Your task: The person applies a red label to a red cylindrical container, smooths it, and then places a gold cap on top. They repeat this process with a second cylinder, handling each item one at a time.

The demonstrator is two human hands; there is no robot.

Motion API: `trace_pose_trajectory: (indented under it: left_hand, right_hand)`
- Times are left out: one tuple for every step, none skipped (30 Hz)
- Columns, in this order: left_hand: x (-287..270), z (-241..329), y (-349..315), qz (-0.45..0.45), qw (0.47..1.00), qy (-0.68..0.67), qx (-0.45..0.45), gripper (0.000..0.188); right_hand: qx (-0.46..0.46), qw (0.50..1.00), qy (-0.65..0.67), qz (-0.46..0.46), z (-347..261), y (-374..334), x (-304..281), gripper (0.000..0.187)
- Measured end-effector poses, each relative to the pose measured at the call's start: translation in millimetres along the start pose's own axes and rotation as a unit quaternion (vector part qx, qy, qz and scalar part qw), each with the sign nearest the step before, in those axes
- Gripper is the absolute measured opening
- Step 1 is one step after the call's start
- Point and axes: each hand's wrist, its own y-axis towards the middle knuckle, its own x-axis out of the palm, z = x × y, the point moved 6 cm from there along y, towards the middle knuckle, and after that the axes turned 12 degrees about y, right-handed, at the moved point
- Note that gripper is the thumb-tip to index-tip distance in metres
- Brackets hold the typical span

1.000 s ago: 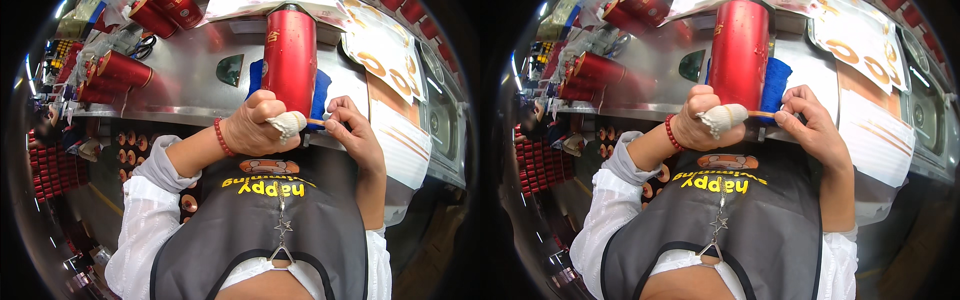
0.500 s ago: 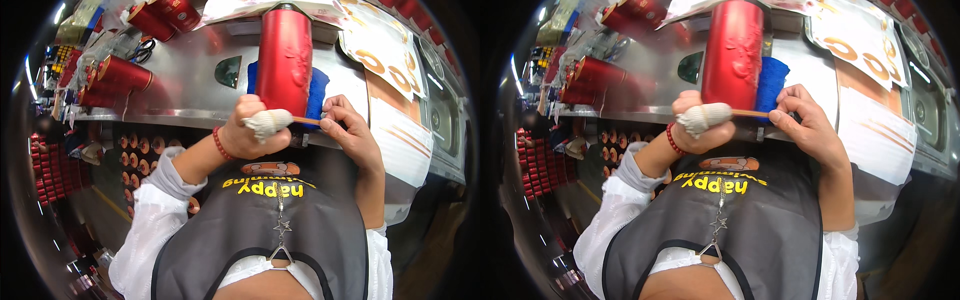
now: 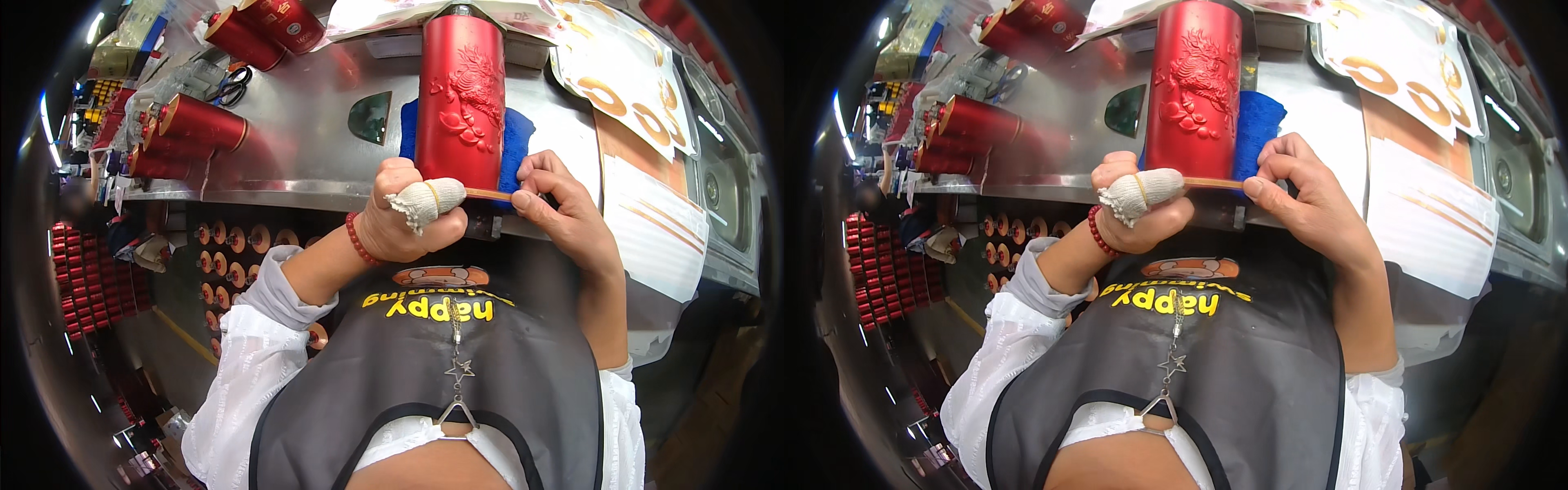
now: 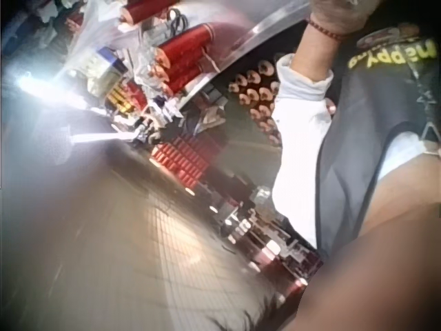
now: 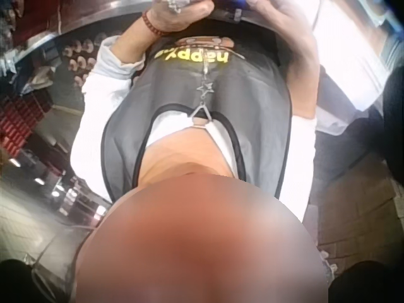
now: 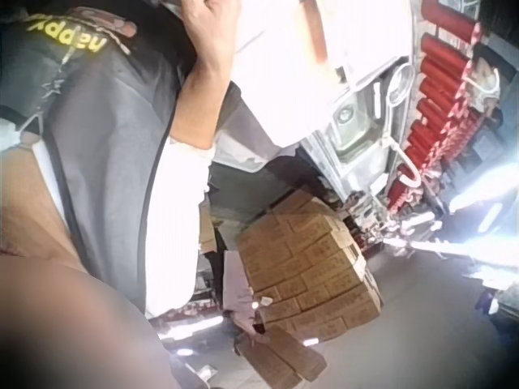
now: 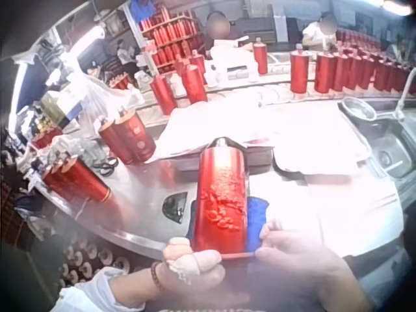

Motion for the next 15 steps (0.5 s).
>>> trace_pose_trajectory:
  left_hand:
    - [0, 0, 1, 0.006, 1.0, -0.01, 0.003, 0.033]
    - [-1, 0, 5, 0.013, 1.0, -0.016, 0.002, 0.033]
    - [-1, 0, 8, 0.02, 1.0, -0.023, 0.002, 0.033]
    - [4, 0, 8, 0.007, 1.0, -0.027, 0.0, 0.033]
    - [6, 1, 10, 0.001, 1.0, -0.031, 0.003, 0.032]
    - [8, 1, 11, -0.006, 0.999, -0.034, 0.005, 0.031]
    - [9, 2, 11, -0.013, 0.999, -0.035, 0.006, 0.031]
    - [8, 0, 12, -0.01, 0.999, -0.034, 0.013, 0.031]
    - [6, 0, 10, -0.004, 1.0, -0.015, 0.02, 0.031]
    - [3, 0, 7, 0.003, 1.0, 0.004, 0.025, 0.032]
    - [-1, 0, 4, 0.01, 0.999, 0.024, 0.029, 0.033]
    - [-1, 0, 1, 0.006, 1.0, 0.016, 0.018, 0.034]
    - [1, 0, -3, 0.001, 1.0, 0.009, 0.008, 0.035]
    - [1, -1, -3, 0.001, 1.0, -0.003, -0.003, 0.035]
    - [3, -1, -2, 0.001, 1.0, -0.014, -0.014, 0.035]
  right_hand:
    - [-0.001, 1.0, -0.002, -0.004, 0, 0, 0, 0.025]
    - [-0.001, 1.0, -0.006, -0.001, 1, 1, 0, 0.025]
    - [-0.002, 1.0, -0.009, 0.001, 2, 0, -1, 0.026]
    - [-0.002, 1.0, -0.012, 0.004, 4, 0, -2, 0.026]
    - [-0.013, 1.0, -0.015, 0.006, 4, 0, -2, 0.026]
    - [-0.025, 0.999, -0.017, 0.009, 5, 0, -2, 0.025]
    - [-0.037, 0.999, -0.02, 0.012, 5, 0, -2, 0.025]
    - [-0.025, 1.0, -0.013, 0.011, 4, 0, -2, 0.026]
    - [-0.013, 1.0, -0.005, 0.011, 2, 0, -1, 0.026]
    - [-0.001, 1.0, 0.002, 0.011, 2, 1, 0, 0.027]
    - [-0.004, 1.0, 0.001, 0.008, 1, 1, 1, 0.027]
    - [-0.006, 1.0, -0.001, 0.005, 0, 3, 2, 0.027]
    - [-0.009, 1.0, -0.002, 0.001, 0, 3, 2, 0.027]
    - [-0.012, 1.0, -0.005, 0.003, 0, 3, 2, 0.027]
    - [-0.015, 1.0, -0.007, 0.003, 2, 3, 2, 0.027]
